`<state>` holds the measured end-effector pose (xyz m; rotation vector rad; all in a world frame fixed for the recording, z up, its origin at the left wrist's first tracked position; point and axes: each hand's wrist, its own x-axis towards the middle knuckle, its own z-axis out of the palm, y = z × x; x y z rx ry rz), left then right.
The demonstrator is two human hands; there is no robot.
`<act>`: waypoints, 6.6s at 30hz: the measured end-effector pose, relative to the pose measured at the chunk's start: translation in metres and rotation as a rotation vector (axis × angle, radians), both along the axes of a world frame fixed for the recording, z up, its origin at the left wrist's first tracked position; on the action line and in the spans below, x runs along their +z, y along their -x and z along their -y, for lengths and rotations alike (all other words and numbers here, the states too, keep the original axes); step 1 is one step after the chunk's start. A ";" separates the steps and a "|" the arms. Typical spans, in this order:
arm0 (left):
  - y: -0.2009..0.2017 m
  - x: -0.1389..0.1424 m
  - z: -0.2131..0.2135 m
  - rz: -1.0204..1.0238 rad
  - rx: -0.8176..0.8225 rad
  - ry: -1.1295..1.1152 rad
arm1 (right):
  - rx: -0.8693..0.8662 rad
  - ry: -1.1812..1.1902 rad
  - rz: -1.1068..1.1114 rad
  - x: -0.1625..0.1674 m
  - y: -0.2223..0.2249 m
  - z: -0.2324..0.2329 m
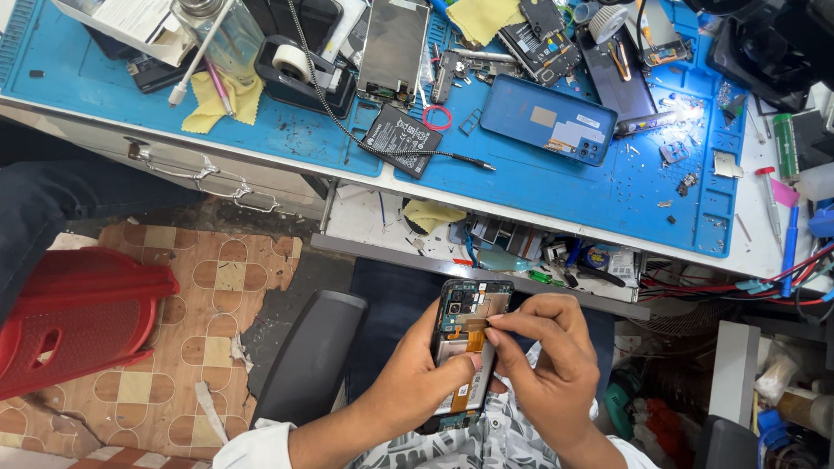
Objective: The person uses a precision screwdriver to remove screws from the back of a disassembled smartphone. They then lift the back cover, disconnect a ribbon cable, and connect a charging cable to the phone's port to test functionality.
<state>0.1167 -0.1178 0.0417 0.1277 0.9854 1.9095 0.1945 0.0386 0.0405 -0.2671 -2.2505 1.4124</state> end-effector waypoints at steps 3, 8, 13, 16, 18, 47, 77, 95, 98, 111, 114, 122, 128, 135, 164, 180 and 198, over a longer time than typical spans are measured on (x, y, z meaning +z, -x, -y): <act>0.001 0.004 0.000 -0.083 0.022 0.021 | -0.022 -0.032 -0.007 0.002 0.003 0.004; 0.002 0.008 0.000 -0.176 0.007 0.085 | -0.014 -0.045 -0.005 0.005 0.005 0.003; 0.004 0.012 0.001 -0.275 -0.008 0.136 | -0.016 -0.029 0.026 0.006 0.006 0.003; 0.004 0.012 0.001 -0.316 -0.015 0.172 | -0.020 0.027 0.086 0.006 0.006 0.003; 0.004 0.012 0.000 -0.357 -0.025 0.193 | 0.006 -0.061 0.056 0.006 0.007 0.002; 0.004 0.011 0.002 -0.417 -0.023 0.212 | 0.012 0.177 0.075 -0.004 0.004 0.003; 0.007 0.008 0.005 -0.643 0.034 0.285 | 0.050 0.158 0.028 -0.001 0.010 0.000; 0.006 0.009 0.007 -0.432 0.006 0.246 | 0.072 -0.305 -0.124 0.000 0.011 0.001; 0.006 0.007 0.006 -0.409 0.005 0.243 | 0.094 -0.341 -0.141 0.002 0.012 -0.002; 0.013 0.014 0.006 -0.462 0.032 0.299 | 0.105 -0.215 -0.004 0.018 0.017 -0.007; 0.012 0.014 0.004 -0.463 0.000 0.307 | 0.110 -0.217 0.022 0.019 0.019 -0.006; 0.008 0.008 0.005 -0.554 -0.009 0.344 | 0.120 -0.273 0.001 0.024 0.015 0.001; 0.013 0.004 0.007 -0.551 0.027 0.310 | 0.166 -0.137 -0.013 0.026 0.006 0.004; 0.010 0.011 0.006 -0.031 0.013 0.016 | 0.051 0.264 -0.066 0.015 -0.016 -0.018; 0.007 0.014 0.022 0.184 -0.090 -0.065 | -0.382 1.137 -0.264 -0.138 0.019 -0.105; 0.002 0.015 0.018 0.091 -0.083 -0.075 | -0.462 1.035 -0.030 -0.142 0.025 -0.120; -0.006 0.026 0.021 -0.441 0.087 0.100 | 0.072 -0.193 -0.157 0.030 0.004 0.009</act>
